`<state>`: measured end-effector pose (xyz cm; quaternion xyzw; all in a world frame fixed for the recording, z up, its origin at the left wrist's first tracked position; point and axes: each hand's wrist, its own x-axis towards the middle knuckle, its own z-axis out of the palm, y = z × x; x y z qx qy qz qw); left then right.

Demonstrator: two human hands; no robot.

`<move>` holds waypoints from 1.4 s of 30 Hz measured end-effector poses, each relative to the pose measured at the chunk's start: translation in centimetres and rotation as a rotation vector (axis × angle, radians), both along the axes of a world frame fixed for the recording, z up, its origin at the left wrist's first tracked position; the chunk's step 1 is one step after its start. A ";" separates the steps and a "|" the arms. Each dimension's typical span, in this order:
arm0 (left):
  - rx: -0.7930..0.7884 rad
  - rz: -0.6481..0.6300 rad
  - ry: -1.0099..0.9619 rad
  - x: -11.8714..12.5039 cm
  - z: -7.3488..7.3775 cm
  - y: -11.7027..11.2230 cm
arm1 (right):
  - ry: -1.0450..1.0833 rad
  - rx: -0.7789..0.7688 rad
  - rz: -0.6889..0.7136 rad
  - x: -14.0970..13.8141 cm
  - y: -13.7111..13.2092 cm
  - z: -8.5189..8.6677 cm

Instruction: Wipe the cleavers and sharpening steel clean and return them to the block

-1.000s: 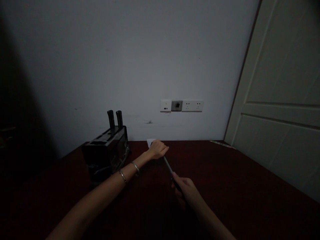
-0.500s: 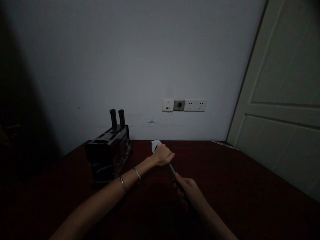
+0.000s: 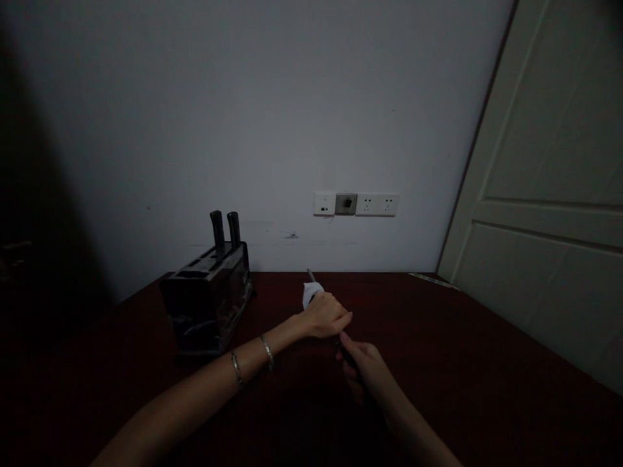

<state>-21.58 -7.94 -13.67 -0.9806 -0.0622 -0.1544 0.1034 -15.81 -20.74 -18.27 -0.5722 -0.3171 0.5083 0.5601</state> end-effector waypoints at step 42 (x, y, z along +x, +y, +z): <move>-0.193 -0.247 0.074 -2.6 2.1 -1.4 | 0.007 0.047 -0.054 0.2 0.0 0.5</move>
